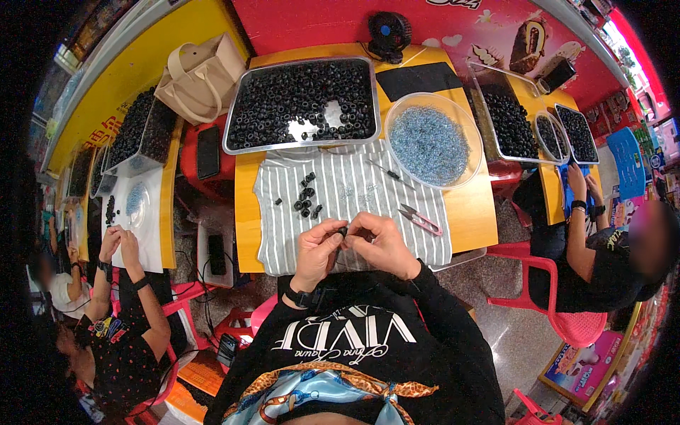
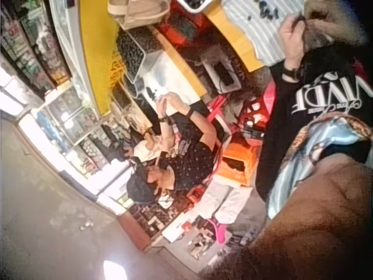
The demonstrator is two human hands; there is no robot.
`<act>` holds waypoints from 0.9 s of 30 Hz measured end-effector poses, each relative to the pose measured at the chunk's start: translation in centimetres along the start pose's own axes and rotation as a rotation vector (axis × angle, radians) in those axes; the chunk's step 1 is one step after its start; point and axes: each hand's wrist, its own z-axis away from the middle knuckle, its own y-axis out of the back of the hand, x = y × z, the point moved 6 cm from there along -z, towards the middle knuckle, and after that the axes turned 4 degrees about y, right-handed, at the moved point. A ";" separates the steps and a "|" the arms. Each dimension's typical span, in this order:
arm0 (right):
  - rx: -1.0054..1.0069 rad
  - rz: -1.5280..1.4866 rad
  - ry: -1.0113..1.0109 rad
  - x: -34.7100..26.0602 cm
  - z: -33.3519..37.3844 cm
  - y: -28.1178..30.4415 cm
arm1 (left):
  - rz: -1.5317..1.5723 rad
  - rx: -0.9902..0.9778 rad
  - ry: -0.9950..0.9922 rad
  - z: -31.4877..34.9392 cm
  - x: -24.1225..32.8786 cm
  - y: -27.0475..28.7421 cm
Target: Sorting small black plastic components at a workstation.
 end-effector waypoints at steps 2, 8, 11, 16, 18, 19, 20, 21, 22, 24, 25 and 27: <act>-0.027 -0.007 -0.033 -0.1 0.0 -0.1 | -0.051 -0.039 -0.040 -0.1 0.2 -0.2; -0.086 -0.029 -0.071 -0.4 -0.1 0.2 | 0.015 -0.140 0.084 0.3 -0.1 -0.5; -0.122 -0.066 -0.073 0.2 -0.1 0.4 | 0.035 -0.169 0.126 0.2 -0.1 -0.6; -0.144 -0.112 -0.089 -0.3 -0.3 0.0 | 0.200 -0.166 0.185 0.4 -0.4 -0.2; -0.134 -0.126 -0.092 -0.2 -0.3 -0.1 | 0.254 -0.166 0.184 0.4 -0.5 -0.1; -0.122 -0.141 -0.094 0.0 -0.3 -0.1 | 0.255 -0.160 0.186 0.4 -0.5 -0.1; -0.125 -0.140 -0.095 0.1 -0.3 -0.2 | 0.258 -0.152 0.188 0.4 -0.5 -0.1; -0.119 -0.116 -0.105 0.4 -0.3 -0.1 | 0.261 -0.151 0.186 0.4 -0.5 -0.1; -0.114 -0.092 -0.115 0.5 -0.3 -0.1 | 0.247 -0.152 0.179 0.3 -0.4 -0.1; -0.115 -0.078 -0.120 0.4 -0.5 -0.2 | 0.234 -0.152 0.168 0.3 -0.3 0.0; -0.113 -0.065 -0.124 0.2 -0.7 -0.2 | 0.288 -0.155 0.177 0.4 -0.3 0.0; -0.128 -0.086 -0.106 -1.0 -1.5 -0.2 | 0.343 -0.155 0.180 0.5 -0.2 0.0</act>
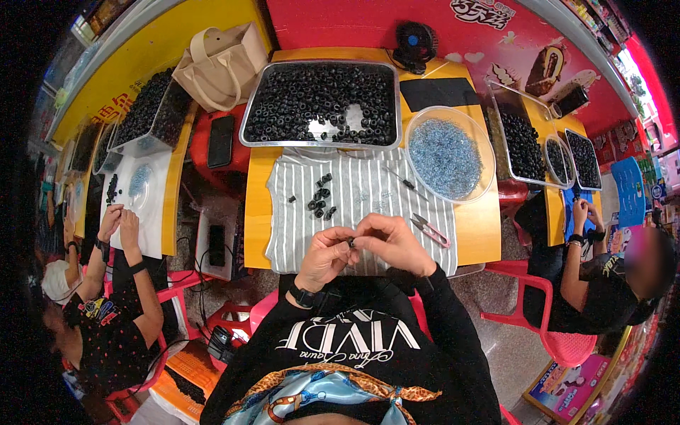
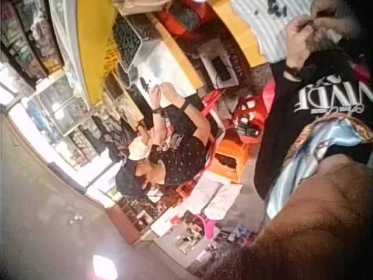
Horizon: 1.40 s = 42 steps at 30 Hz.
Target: Sorting small black plastic components at a workstation.
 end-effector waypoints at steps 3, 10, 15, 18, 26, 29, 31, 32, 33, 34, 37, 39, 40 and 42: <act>0.051 0.222 0.072 -0.8 -2.1 0.8 | 0.078 -0.013 -0.013 0.2 0.2 -0.1; -0.053 0.932 0.291 0.3 -6.7 -1.9 | 0.172 -0.108 -0.048 0.3 0.4 -0.3; -0.124 1.014 0.303 0.7 -7.8 -3.0 | 0.166 -0.049 -0.066 0.4 0.2 0.1; -0.111 1.028 0.336 0.6 -7.6 -2.6 | 0.161 -0.039 -0.047 0.4 0.3 -0.2; 0.196 0.612 0.018 -1.8 1.3 3.5 | 0.187 -0.097 -0.010 -0.3 -0.3 -0.9; 0.257 0.572 -0.026 0.6 3.9 5.0 | 0.103 0.015 -0.040 0.0 0.3 -0.6; 0.251 0.706 -0.029 1.1 4.5 5.1 | 0.010 0.083 -0.049 0.5 0.6 -0.1; 0.238 0.755 0.023 0.8 4.5 5.0 | 0.028 0.065 -0.081 0.4 0.7 -0.2; 0.266 0.909 0.089 0.6 4.5 5.1 | 0.041 -0.019 -0.120 0.3 0.9 0.0; 0.286 1.062 0.153 0.3 4.6 5.2 | 0.047 -0.042 -0.092 0.1 0.4 0.0; 0.356 1.186 0.061 1.1 5.1 5.0 | 0.033 -0.041 -0.086 -0.2 0.4 0.2; 0.376 1.197 0.061 0.9 5.0 4.0 | 0.027 -0.047 -0.072 -0.3 0.3 -0.1; 0.382 1.193 0.058 0.9 5.0 3.6 | 0.024 -0.049 -0.067 -0.3 0.3 -0.2; 0.346 1.193 0.112 0.9 5.1 2.7 | 0.013 -0.044 -0.070 -0.3 0.4 -0.7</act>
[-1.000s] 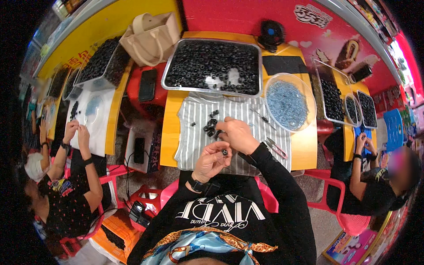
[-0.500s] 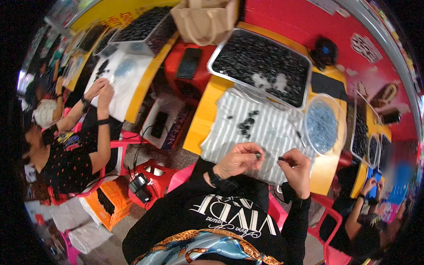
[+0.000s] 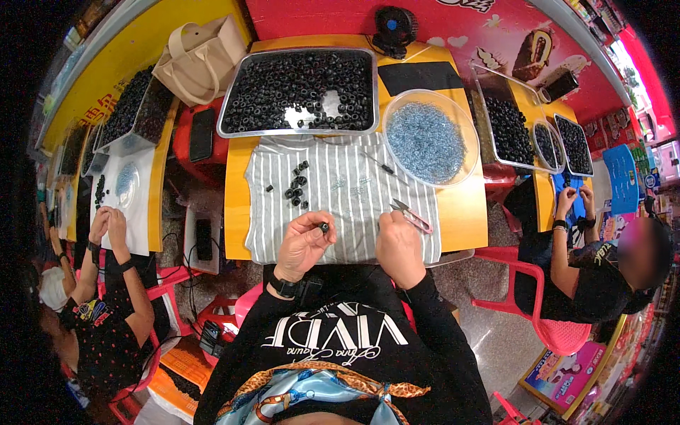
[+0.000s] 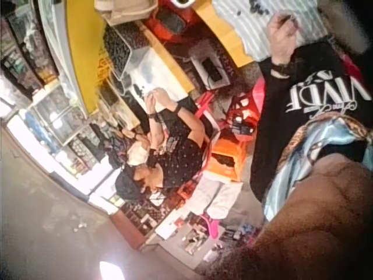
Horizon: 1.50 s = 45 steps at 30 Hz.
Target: Sorting small black plastic components at a workstation.
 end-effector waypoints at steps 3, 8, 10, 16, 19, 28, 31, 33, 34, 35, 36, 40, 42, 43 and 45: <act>0.015 -0.204 -0.012 0.8 0.4 0.9 | -0.009 0.010 -0.006 0.0 -0.1 0.1; 0.154 -0.207 -0.121 4.2 0.5 2.5 | -0.018 0.023 -0.005 0.1 0.0 0.4; 0.141 -0.245 -0.132 4.1 0.5 2.1 | -0.030 0.016 -0.011 0.0 0.2 0.4; 0.069 -0.275 -0.040 1.4 -0.2 0.2 | -0.014 0.018 -0.038 0.2 0.6 0.0; 0.106 -0.227 -0.007 0.7 -0.1 -0.1 | -0.041 0.053 -0.034 0.3 0.3 0.1; -0.015 -0.794 -0.154 1.0 0.8 -1.4 | 0.004 -0.007 0.017 0.2 -0.7 0.3; -0.023 -1.092 -0.210 -1.0 -0.2 -1.5 | 0.008 0.071 0.005 0.4 0.0 0.6; -0.011 -1.209 -0.203 -2.0 -0.6 -2.0 | 0.021 0.058 0.019 0.3 0.0 0.7; -0.012 -1.237 -0.147 -2.6 -0.8 -2.0 | 0.026 0.055 0.023 0.2 -0.1 0.7; -0.017 -1.269 -0.087 -3.1 -1.0 -2.0 | 0.040 0.043 0.029 0.2 -0.1 0.6; -0.015 -1.265 -0.090 -3.4 -1.2 -2.1 | 0.043 0.041 0.031 0.2 -0.2 0.6; -0.011 -1.232 -0.062 -3.6 -1.5 -2.1 | 0.055 0.060 0.029 0.4 -0.6 1.2; -0.014 -1.214 -0.052 -3.5 -1.6 -2.2 | 0.061 0.067 0.037 0.5 -0.7 1.2; -0.020 -1.198 -0.047 -3.5 -1.6 -2.1 | 0.028 0.076 0.033 0.6 -0.6 1.0; -0.030 -1.178 -0.044 -3.5 -1.6 -2.0 | 0.000 0.085 0.030 0.6 -0.5 1.0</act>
